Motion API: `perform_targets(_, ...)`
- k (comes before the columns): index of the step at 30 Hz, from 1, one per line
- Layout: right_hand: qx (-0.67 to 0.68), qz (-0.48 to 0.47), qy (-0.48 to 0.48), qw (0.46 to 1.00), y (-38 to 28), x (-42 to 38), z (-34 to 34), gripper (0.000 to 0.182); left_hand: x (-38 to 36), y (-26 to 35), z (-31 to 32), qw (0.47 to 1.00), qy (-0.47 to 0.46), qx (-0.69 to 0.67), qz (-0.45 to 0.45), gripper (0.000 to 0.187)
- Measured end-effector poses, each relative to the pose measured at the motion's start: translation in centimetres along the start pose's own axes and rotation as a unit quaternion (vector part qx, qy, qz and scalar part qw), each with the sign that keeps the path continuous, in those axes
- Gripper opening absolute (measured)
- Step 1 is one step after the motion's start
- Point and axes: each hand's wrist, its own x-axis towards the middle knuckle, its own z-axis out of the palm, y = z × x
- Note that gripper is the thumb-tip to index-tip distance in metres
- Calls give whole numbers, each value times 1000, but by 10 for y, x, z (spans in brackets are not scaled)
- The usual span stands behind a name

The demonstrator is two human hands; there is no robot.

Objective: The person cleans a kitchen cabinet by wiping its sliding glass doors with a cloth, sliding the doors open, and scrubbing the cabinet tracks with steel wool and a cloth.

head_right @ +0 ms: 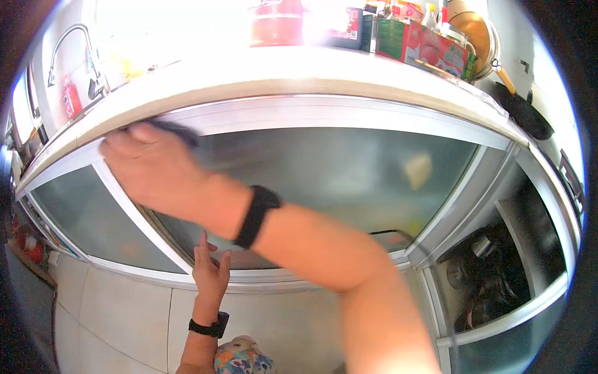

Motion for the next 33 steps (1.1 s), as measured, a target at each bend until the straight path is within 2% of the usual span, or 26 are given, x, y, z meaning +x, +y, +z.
perform_targets(2, -32, -17, -49, 998, 27, -26, -46, 32, -1, 1, 4, 1000, -7, -8, -10, 72)
perform_targets(5, -169, -63, -158, 971, 76, -65, -155, 41, -2, 3, 1, 1000, -12, -12, -4, 71)
perform_targets(6, -192, 13, -173, 966, 82, -79, -193, 40, -4, 3, 2, 1000, -15, -13, -10, 71)
perform_targets(7, -235, 39, -140, 961, 97, -102, -224, 44, -5, 0, 3, 1000, -22, -6, -8, 71)
perform_targets(8, -396, 60, -112, 910, 103, -121, -253, 43, -4, -3, 4, 1000, -29, 1, -5, 70)
perform_targets(9, -458, 113, -102, 876, 112, -138, -285, 41, -4, -6, 6, 999, -33, 2, -10, 70)
perform_targets(10, -468, 250, -24, 847, 116, -160, -308, 38, -4, -9, 7, 1000, -24, 10, 3, 70)
perform_targets(11, -471, 382, 53, 793, 117, -189, -330, 35, -5, -10, 8, 1000, -18, 17, 19, 69)
perform_targets(12, -327, 502, 193, 777, 120, -236, -363, 33, -5, -6, 5, 999, -32, 14, 16, 69)
perform_targets(13, -166, 594, 324, 717, 116, -274, -385, 32, -5, 0, 1, 999, -40, -2, -10, 60)
perform_targets(14, -130, 622, 329, 698, 97, -281, -376, 30, -3, 3, 0, 998, -42, -17, -37, 52)
perform_targets(15, -92, 649, 337, 676, 72, -283, -355, 29, -5, 0, 1, 998, -49, -14, -41, 52)
perform_targets(16, -79, 642, 261, 717, 54, -292, -335, 30, -6, -3, 1, 997, -63, -20, -33, 43)
perform_targets(17, -67, 658, 194, 724, 37, -277, -307, 27, -7, -6, 1, 996, -77, -26, -26, 35)
perform_targets(18, -90, 601, 160, 778, 31, -255, -274, 24, -8, -5, 2, 996, -68, -28, -46, 24)
perform_targets(20, -85, 468, 131, 870, 31, -209, -225, 26, -11, -11, 3, 996, -79, -14, -47, 23)
perform_targets(21, -147, 374, 99, 910, 34, -177, -204, 28, -11, -14, 4, 996, -83, -8, -45, 23)
perform_targets(22, -206, 273, 65, 937, 32, -155, -182, 31, -11, -12, 3, 995, -86, 2, -55, 21)
perform_targets(23, -179, 253, 19, 951, 28, -156, -157, 34, -10, -12, 3, 994, -89, 7, -60, 21)
perform_targets(25, -126, 227, -84, 962, -4, -192, -109, 35, -12, -15, 4, 997, -73, 4, -38, 19)
perform_targets(26, -69, 199, -259, 943, -23, -236, -97, 31, -13, -15, 3, 997, -73, 2, -40, 19)
perform_targets(27, -100, 165, -320, 928, -54, -258, -93, 24, -13, -15, 1, 996, -74, -3, -51, 20)
perform_targets(28, 13, 140, -385, 912, -81, -317, -99, 21, -11, -14, 1, 995, -74, -9, -61, 21)
perform_targets(29, 129, 129, -452, 873, -108, -377, -104, 18, -12, -13, 0, 995, -74, -12, -63, 21)
perform_targets(30, 171, 57, -438, 881, -117, -388, -114, 17, -12, -12, -1, 995, -76, -16, -65, 21)
perform_targets(33, 83, 43, -450, 888, -88, -360, -132, 18, -15, -26, 6, 995, -72, -16, -61, 19)
